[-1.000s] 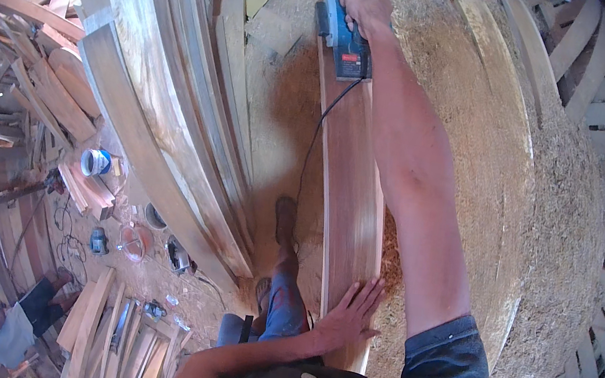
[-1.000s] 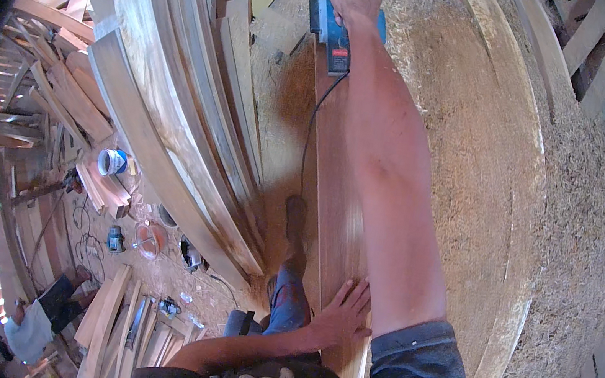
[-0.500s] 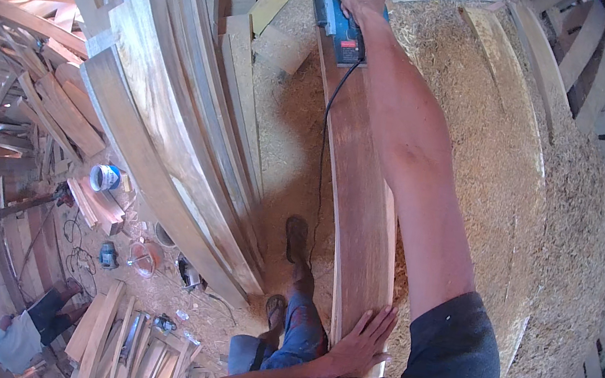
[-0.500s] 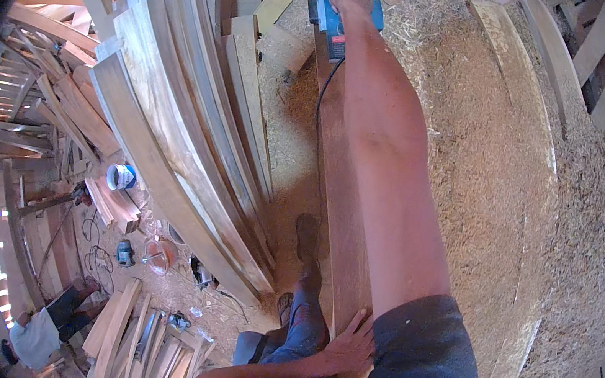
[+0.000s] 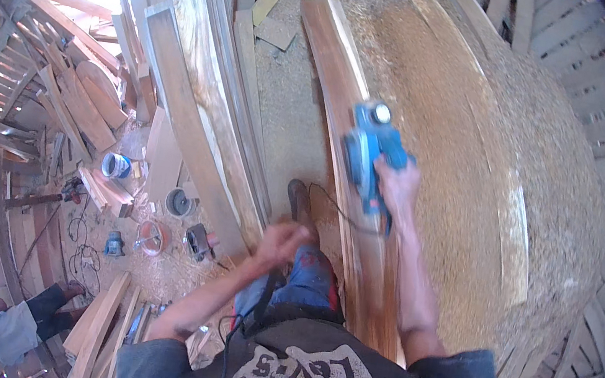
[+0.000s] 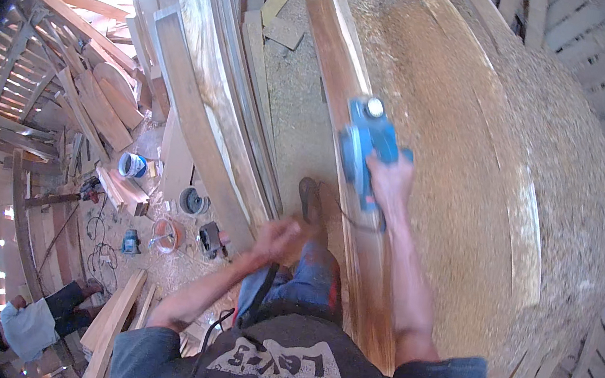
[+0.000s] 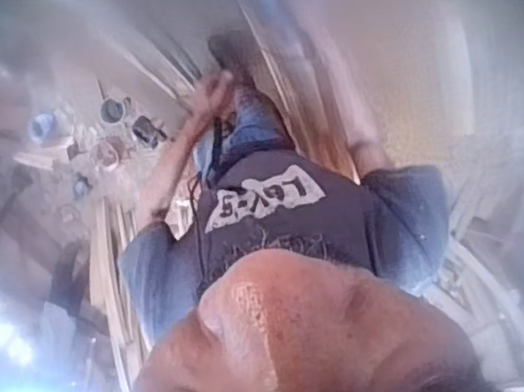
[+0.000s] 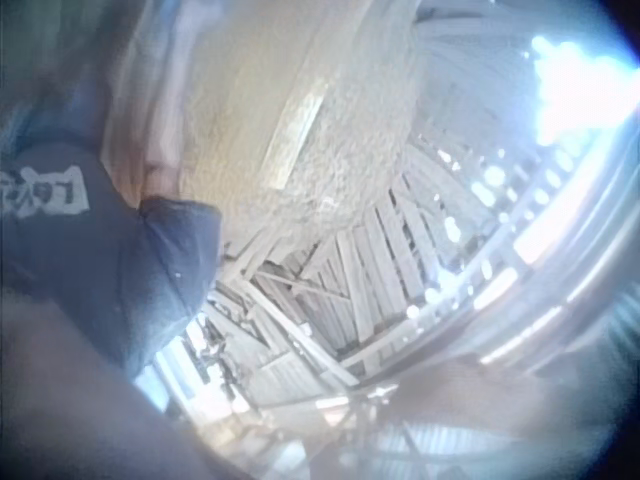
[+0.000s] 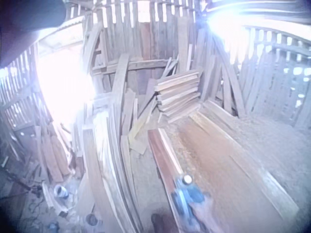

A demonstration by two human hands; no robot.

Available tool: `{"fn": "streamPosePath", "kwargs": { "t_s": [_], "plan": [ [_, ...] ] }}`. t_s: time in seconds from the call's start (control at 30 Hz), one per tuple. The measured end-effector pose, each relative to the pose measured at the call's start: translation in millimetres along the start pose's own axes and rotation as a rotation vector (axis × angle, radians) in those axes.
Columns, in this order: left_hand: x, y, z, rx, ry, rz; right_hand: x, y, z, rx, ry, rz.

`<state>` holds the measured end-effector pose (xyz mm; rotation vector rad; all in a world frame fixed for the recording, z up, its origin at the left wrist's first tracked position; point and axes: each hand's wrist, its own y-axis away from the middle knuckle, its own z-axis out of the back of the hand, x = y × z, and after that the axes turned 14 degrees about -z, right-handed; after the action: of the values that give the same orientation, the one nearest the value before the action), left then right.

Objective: The person uses an electric planer to smooth the surface of a long wooden plank, repeatedly running the tool along its length. They then measure and mark the wood with a ruler and pencil before cutting it with a circular saw.

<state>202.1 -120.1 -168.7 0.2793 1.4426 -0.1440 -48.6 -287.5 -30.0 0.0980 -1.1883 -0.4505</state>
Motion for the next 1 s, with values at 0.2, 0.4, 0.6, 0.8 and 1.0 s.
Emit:
{"fn": "streamPosePath", "kwargs": {
  "t_s": [0.2, 0.4, 0.6, 0.8, 1.0],
  "plan": [
    [-43, 22, -70, -0.263, -0.485, -0.249, -156, 279, 150, -0.179, -0.130, -0.176],
    [-53, 33, -276, -0.211, -0.970, -0.549, -268, 509, 239, -0.502, -0.336, -0.333],
    [-66, 168, -397, 0.622, -0.804, -0.794, -356, 683, 302, -0.733, -0.356, -0.418],
    [-59, 204, -396, 0.570, -0.932, -0.784, -372, 791, 370, -0.723, -0.386, -0.536],
    [-58, 234, -364, 0.337, -0.972, -0.844, -387, 827, 434, -0.458, -0.216, -0.596]
  ]
}}
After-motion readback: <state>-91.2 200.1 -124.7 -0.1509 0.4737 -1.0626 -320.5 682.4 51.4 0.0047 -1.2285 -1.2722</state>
